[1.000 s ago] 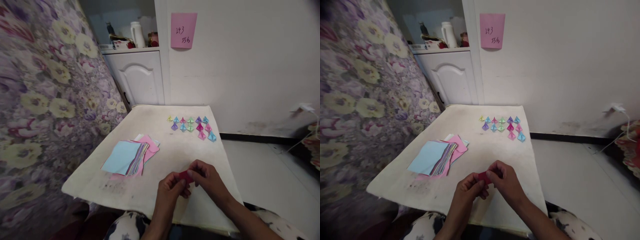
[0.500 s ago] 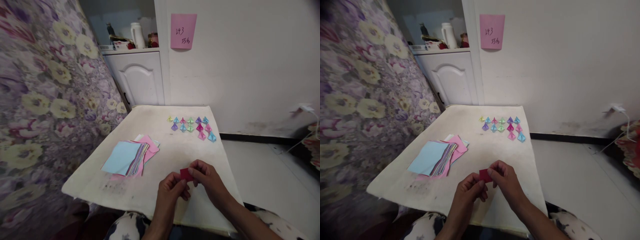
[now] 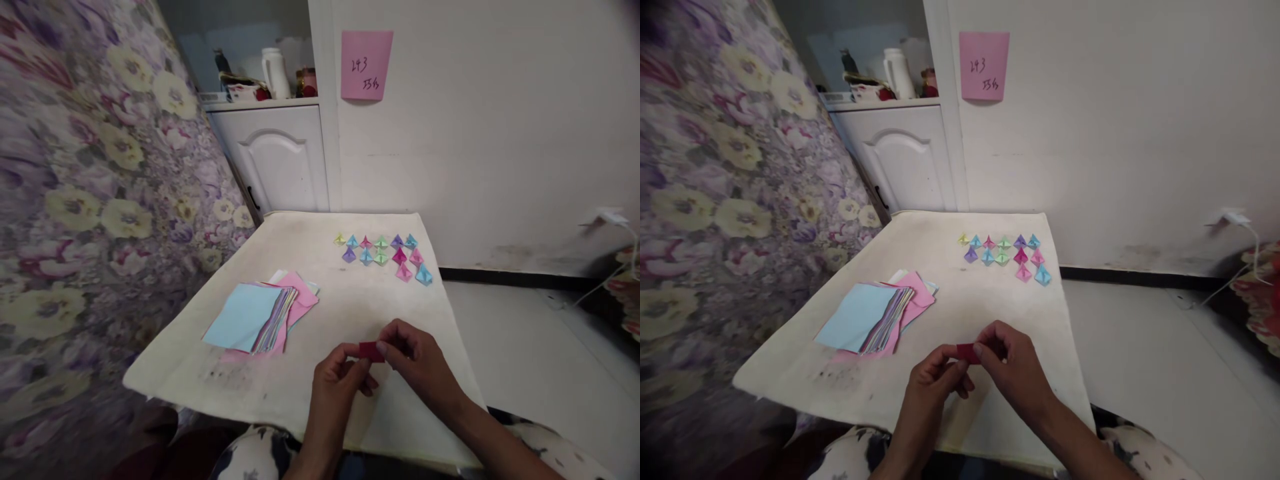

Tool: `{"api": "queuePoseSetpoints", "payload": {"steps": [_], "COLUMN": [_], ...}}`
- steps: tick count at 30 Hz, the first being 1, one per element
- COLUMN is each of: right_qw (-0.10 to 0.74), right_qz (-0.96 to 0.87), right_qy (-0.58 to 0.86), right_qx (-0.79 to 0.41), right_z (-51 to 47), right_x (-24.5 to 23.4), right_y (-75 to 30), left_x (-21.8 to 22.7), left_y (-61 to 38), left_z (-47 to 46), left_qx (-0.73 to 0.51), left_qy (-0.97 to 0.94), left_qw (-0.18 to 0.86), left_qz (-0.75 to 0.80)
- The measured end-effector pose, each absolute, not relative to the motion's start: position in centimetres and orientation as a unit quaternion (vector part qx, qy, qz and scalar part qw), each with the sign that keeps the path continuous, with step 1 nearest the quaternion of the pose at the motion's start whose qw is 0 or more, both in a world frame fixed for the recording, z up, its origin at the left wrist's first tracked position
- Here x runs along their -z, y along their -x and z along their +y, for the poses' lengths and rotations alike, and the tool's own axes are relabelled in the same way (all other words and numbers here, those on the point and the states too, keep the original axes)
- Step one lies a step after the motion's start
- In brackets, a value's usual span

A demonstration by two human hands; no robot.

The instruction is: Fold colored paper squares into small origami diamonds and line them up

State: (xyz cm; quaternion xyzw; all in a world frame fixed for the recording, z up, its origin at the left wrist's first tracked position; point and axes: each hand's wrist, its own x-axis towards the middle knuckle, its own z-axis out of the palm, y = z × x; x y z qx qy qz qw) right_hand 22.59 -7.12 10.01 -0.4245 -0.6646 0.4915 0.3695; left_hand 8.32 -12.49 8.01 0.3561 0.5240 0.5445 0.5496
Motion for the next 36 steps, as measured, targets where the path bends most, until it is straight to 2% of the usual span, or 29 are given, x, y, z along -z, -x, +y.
{"api": "queuePoseSetpoints", "payload": {"steps": [5, 16, 21, 33, 36], "right_qw": [0.423, 0.493, 0.481, 0.351, 0.354], "right_qz": [-0.729, -0.735, -0.723, -0.628, -0.621], "right_qy": [0.364, 0.292, 0.313, 0.421, 0.42], "right_qx": [-0.397, -0.363, -0.386, -0.553, -0.56], "right_z": [-7.5, -8.0, -7.8, -7.5, -7.5], "right_x": [-9.8, -9.9, -9.9, -10.4, -10.2], "right_y": [-22.6, -22.4, -22.3, -22.4, -22.2], "left_x": [-8.7, -8.7, -9.5, -7.9, -8.0], "left_y": [-8.4, -8.2, -8.7, -8.9, -9.1], "left_z": [-12.6, -12.7, -12.8, -12.7, -12.8], "left_qx": [-0.57, -0.61, -0.597, -0.537, -0.55], "left_qy": [-0.35, -0.37, -0.382, -0.365, -0.351], "left_qw": [0.514, 0.471, 0.454, 0.53, 0.521], "left_qz": [0.536, 0.519, 0.54, 0.545, 0.55]}}
